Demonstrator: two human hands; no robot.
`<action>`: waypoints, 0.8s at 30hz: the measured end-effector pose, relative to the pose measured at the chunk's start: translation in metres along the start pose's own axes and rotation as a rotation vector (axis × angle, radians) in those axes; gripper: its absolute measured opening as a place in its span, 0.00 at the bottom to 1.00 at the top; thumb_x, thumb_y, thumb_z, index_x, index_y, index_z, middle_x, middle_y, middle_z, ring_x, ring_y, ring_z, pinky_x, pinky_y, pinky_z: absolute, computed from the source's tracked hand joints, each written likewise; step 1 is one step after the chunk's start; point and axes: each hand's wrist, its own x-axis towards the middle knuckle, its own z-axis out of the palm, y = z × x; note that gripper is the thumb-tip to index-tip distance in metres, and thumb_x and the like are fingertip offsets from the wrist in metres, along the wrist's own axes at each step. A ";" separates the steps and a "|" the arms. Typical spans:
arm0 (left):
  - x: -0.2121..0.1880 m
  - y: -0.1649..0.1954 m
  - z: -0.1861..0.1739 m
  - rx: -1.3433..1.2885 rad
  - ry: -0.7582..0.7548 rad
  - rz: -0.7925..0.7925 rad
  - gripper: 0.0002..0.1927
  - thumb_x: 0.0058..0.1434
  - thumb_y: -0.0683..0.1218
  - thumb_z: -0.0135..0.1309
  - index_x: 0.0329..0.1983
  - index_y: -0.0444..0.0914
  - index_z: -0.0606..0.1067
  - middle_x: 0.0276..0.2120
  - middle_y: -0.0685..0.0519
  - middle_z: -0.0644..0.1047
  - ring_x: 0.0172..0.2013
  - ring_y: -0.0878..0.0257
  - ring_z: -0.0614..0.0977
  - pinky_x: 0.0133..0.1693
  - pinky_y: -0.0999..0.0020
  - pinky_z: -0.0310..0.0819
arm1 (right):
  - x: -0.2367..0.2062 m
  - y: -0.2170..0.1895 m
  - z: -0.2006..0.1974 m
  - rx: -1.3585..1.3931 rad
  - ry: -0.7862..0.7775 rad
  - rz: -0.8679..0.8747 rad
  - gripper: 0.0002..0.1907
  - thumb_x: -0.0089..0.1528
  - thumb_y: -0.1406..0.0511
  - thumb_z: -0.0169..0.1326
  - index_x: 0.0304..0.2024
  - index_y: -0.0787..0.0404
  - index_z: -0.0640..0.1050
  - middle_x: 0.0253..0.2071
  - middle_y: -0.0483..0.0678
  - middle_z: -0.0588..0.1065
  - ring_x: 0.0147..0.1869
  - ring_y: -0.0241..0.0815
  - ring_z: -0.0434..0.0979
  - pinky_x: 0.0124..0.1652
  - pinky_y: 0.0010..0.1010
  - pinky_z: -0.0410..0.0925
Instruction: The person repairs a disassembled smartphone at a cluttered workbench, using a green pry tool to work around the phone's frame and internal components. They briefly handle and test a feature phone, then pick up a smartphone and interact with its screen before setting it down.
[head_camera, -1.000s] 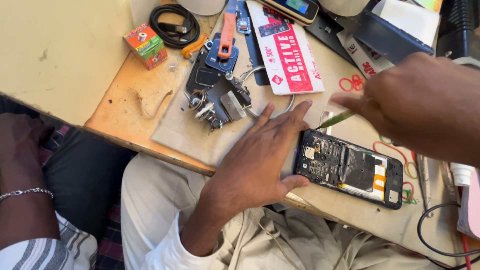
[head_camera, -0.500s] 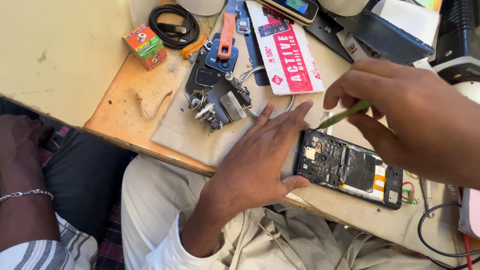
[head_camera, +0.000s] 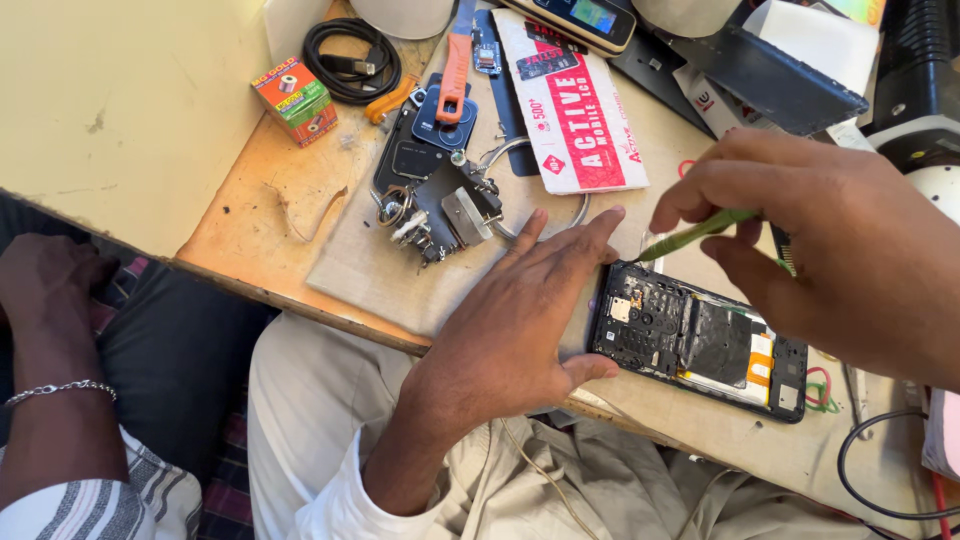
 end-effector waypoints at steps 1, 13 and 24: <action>0.000 0.000 0.000 0.001 0.002 0.003 0.62 0.45 0.53 0.72 0.76 0.33 0.48 0.61 0.41 0.73 0.68 0.47 0.68 0.74 0.46 0.42 | 0.000 0.001 0.002 -0.027 -0.003 0.030 0.20 0.53 0.61 0.67 0.48 0.58 0.82 0.38 0.48 0.80 0.34 0.42 0.79 0.33 0.32 0.74; -0.002 -0.002 0.001 0.010 -0.009 0.009 0.60 0.46 0.53 0.71 0.75 0.32 0.50 0.59 0.43 0.75 0.68 0.48 0.69 0.74 0.46 0.42 | -0.015 -0.003 0.002 0.086 0.091 0.205 0.16 0.61 0.68 0.61 0.52 0.57 0.82 0.32 0.48 0.81 0.33 0.37 0.81 0.32 0.28 0.75; -0.003 -0.004 0.005 0.033 0.070 0.024 0.48 0.54 0.55 0.69 0.73 0.34 0.61 0.61 0.41 0.74 0.66 0.48 0.73 0.76 0.48 0.47 | -0.043 0.003 0.020 0.307 0.193 0.224 0.14 0.61 0.69 0.61 0.49 0.65 0.81 0.32 0.48 0.81 0.32 0.33 0.82 0.33 0.26 0.75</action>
